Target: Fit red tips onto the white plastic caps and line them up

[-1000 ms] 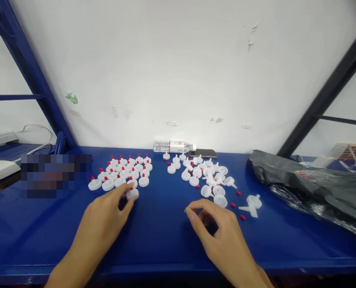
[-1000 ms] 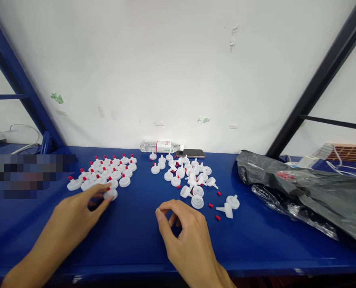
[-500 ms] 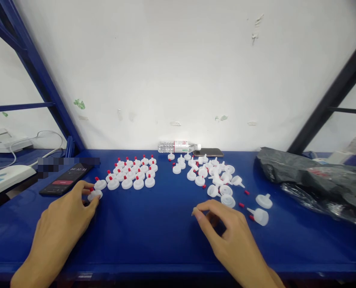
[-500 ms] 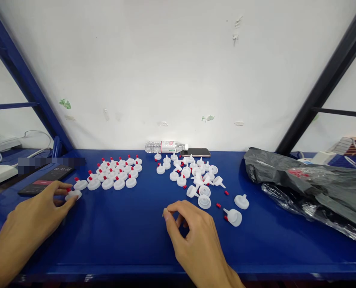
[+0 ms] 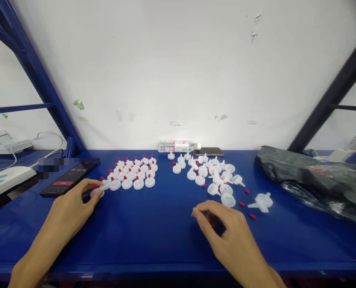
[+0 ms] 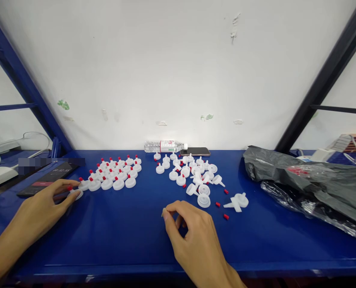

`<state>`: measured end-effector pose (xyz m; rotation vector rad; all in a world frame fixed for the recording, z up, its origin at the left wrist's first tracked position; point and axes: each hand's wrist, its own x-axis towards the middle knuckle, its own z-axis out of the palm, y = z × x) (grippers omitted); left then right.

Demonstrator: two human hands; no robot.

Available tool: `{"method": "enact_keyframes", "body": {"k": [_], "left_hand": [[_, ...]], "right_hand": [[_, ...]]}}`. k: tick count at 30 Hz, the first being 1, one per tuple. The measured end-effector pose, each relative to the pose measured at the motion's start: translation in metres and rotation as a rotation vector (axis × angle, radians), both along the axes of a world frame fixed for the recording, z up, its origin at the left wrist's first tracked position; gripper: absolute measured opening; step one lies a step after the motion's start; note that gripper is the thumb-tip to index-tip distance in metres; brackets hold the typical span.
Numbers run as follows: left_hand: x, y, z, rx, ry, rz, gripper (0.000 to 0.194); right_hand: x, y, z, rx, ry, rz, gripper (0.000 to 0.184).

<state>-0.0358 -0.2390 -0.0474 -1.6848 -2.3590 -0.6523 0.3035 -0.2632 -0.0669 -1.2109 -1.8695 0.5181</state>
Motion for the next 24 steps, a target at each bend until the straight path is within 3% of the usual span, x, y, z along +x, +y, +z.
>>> {"method": "enact_keyframes", "body": {"k": [4, 8, 10, 13, 15, 17, 24], "left_hand": [[-0.005, -0.002, 0.003, -0.017, 0.002, -0.082, 0.034], [0.005, -0.008, -0.002, 0.064, 0.103, -0.056, 0.036], [0.028, -0.014, -0.009, 0.224, 0.118, -0.129, 0.029], [0.082, -0.029, -0.02, 0.379, 0.058, -0.488, 0.02], [0.12, -0.038, -0.024, 0.391, 0.049, -0.762, 0.02], [0.152, -0.042, -0.024, 0.337, 0.071, -0.91, 0.023], [0.226, -0.031, -0.015, 0.029, 0.154, -1.039, 0.04]], "right_hand": [[0.009, 0.0, 0.003, 0.07, -0.012, -0.047, 0.018], [0.047, -0.001, 0.012, 0.199, -0.093, -0.195, 0.017], [0.072, -0.004, 0.013, 0.207, -0.177, -0.29, 0.015], [0.108, -0.009, 0.007, 0.153, -0.289, -0.364, 0.018], [0.129, -0.011, -0.001, 0.157, -0.318, -0.437, 0.024], [0.144, -0.01, -0.007, 0.162, -0.325, -0.499, 0.028], [0.16, -0.005, -0.015, 0.067, -0.302, -0.45, 0.029]]}}
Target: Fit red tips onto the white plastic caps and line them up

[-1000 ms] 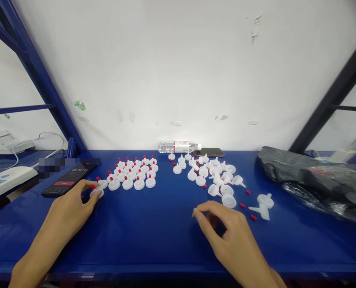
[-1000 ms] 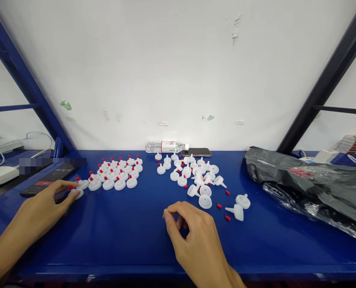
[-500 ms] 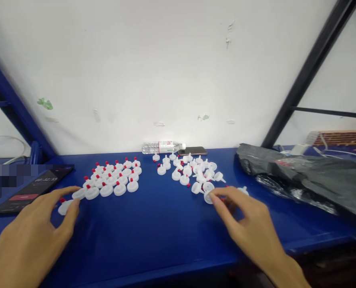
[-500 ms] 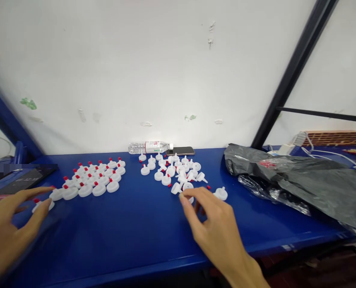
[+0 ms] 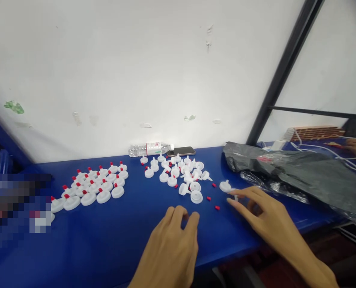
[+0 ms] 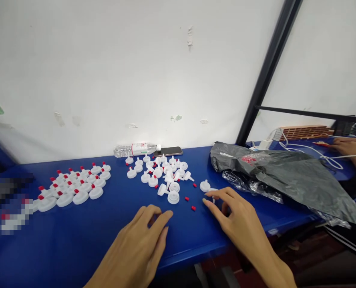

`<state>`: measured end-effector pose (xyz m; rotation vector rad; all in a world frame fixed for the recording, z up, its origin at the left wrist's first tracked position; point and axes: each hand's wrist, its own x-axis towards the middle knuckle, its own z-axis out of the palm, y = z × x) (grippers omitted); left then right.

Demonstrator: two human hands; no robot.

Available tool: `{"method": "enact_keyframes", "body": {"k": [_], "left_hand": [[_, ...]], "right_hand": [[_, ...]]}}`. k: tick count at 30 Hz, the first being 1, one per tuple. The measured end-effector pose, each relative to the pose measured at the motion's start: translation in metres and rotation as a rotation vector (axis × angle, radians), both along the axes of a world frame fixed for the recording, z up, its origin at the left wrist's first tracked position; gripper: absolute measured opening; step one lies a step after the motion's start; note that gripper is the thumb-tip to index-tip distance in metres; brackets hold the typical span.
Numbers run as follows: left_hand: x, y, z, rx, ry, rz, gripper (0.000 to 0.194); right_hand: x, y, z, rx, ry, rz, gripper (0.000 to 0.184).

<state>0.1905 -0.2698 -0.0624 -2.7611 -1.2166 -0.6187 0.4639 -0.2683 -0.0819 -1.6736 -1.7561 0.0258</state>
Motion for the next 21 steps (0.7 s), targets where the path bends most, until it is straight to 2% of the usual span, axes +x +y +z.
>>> {"method": "enact_keyframes", "body": {"k": [2, 7, 11, 15, 21], "left_hand": [[0.017, 0.005, 0.003, -0.083, 0.042, 0.007, 0.044], [0.056, 0.011, 0.006, -0.214, 0.173, 0.013, 0.059], [0.079, 0.012, 0.005, -0.19, 0.289, 0.001, 0.056], [0.085, 0.015, 0.008, -0.156, 0.311, -0.01, 0.046], [0.075, 0.012, 0.027, -0.294, 0.276, -0.032, 0.03]], "right_hand": [[-0.001, 0.0, -0.001, 0.012, 0.018, -0.018, 0.028], [0.004, 0.0, -0.001, 0.1, -0.006, -0.169, 0.03], [0.008, 0.001, -0.005, 0.053, -0.023, -0.172, 0.03], [0.01, -0.001, -0.007, 0.03, 0.022, -0.162, 0.035], [0.007, -0.006, -0.001, -0.07, 0.221, -0.158, 0.037]]}}
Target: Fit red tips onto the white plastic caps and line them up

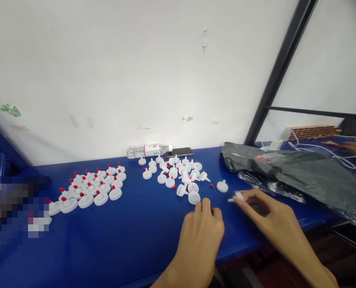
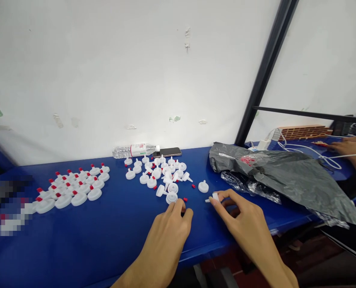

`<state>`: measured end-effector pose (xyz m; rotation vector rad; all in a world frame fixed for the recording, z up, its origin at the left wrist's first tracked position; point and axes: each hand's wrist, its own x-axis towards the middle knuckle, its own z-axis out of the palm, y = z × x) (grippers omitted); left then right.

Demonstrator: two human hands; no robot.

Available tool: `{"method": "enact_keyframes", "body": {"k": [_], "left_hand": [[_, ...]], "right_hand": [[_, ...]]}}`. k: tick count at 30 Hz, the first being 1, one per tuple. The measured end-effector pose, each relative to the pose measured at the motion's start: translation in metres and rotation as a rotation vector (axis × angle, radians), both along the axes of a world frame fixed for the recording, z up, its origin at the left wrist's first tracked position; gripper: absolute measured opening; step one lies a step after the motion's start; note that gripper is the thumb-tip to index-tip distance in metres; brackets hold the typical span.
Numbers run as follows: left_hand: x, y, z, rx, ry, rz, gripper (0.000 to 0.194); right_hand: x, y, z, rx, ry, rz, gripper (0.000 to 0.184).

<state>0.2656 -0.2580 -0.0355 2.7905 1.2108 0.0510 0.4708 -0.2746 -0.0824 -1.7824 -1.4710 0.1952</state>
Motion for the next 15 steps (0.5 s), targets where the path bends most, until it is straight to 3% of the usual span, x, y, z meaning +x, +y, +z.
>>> {"method": "enact_keyframes", "body": {"k": [2, 5, 7, 10, 12, 15], "left_hand": [[-0.007, -0.004, -0.003, 0.022, -0.036, -0.002, 0.029], [-0.03, -0.008, -0.019, 0.104, -0.16, -0.043, 0.028], [-0.053, -0.008, -0.032, 0.201, -0.331, -0.057, 0.026], [-0.088, -0.004, -0.044, 0.364, -0.612, -0.038, 0.024], [-0.103, -0.001, -0.046, 0.365, -0.76, -0.012, 0.021], [-0.111, 0.001, -0.045, 0.239, -0.883, 0.02, 0.015]], "right_hand": [[-0.008, 0.0, 0.001, 0.044, 0.075, 0.034, 0.036], [-0.026, 0.001, -0.001, 0.129, 0.215, 0.143, 0.045], [-0.042, 0.001, -0.002, 0.104, 0.283, 0.254, 0.049], [-0.065, -0.001, 0.0, 0.009, 0.313, 0.395, 0.04], [-0.078, -0.001, 0.003, -0.026, 0.299, 0.462, 0.033], [-0.093, -0.001, 0.007, -0.059, 0.277, 0.522, 0.03]]}}
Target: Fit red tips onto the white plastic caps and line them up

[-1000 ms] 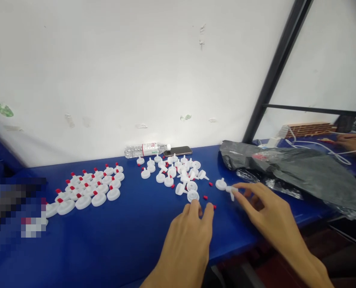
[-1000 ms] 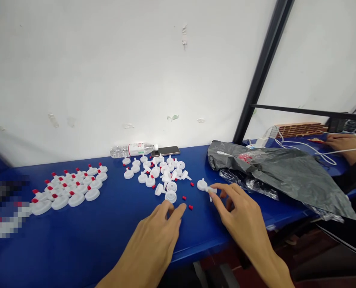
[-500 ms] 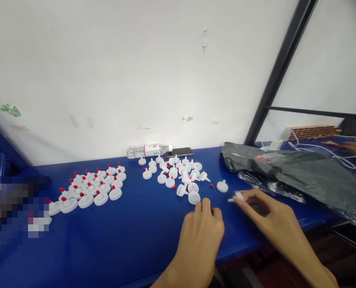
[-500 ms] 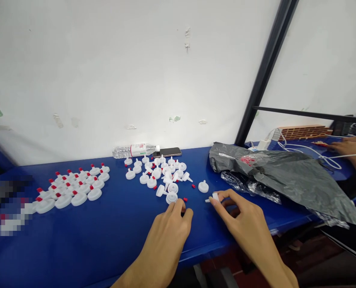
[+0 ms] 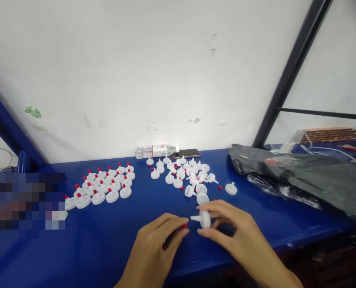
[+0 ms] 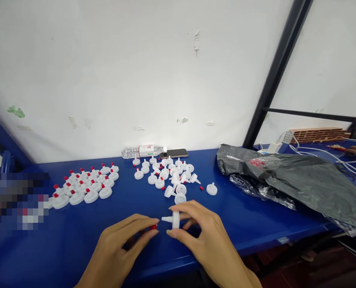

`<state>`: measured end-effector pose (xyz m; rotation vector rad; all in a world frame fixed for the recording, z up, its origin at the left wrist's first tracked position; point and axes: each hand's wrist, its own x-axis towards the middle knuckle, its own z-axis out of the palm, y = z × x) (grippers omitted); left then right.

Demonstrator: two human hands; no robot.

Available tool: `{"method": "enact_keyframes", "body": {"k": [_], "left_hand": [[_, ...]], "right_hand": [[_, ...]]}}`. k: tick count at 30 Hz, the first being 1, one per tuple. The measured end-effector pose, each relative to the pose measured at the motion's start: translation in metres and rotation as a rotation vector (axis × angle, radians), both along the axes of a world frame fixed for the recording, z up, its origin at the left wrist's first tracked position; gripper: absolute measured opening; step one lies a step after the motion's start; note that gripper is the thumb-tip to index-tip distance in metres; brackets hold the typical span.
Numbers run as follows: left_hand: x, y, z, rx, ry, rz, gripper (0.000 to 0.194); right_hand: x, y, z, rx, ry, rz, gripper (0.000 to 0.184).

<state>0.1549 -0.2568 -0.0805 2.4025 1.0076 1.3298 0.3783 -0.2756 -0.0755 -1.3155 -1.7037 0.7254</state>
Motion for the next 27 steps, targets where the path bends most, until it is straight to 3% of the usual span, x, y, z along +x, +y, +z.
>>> {"method": "enact_keyframes", "body": {"k": [6, 21, 24, 27], "left_hand": [[0.002, -0.002, 0.0, -0.098, -0.033, 0.005, 0.019], [0.001, -0.004, -0.004, -0.042, -0.026, -0.194, 0.032], [0.003, -0.006, 0.004, -0.136, -0.083, -0.224, 0.027], [0.006, -0.008, 0.013, -0.39, -0.121, -0.217, 0.015]], "right_hand": [[-0.009, 0.0, -0.001, -0.01, 0.019, 0.062, 0.028], [-0.006, -0.004, -0.001, 0.023, -0.033, 0.141, 0.04], [-0.005, -0.004, -0.001, 0.005, -0.012, 0.186, 0.038], [-0.005, -0.005, 0.001, 0.018, -0.046, 0.207, 0.037]]}}
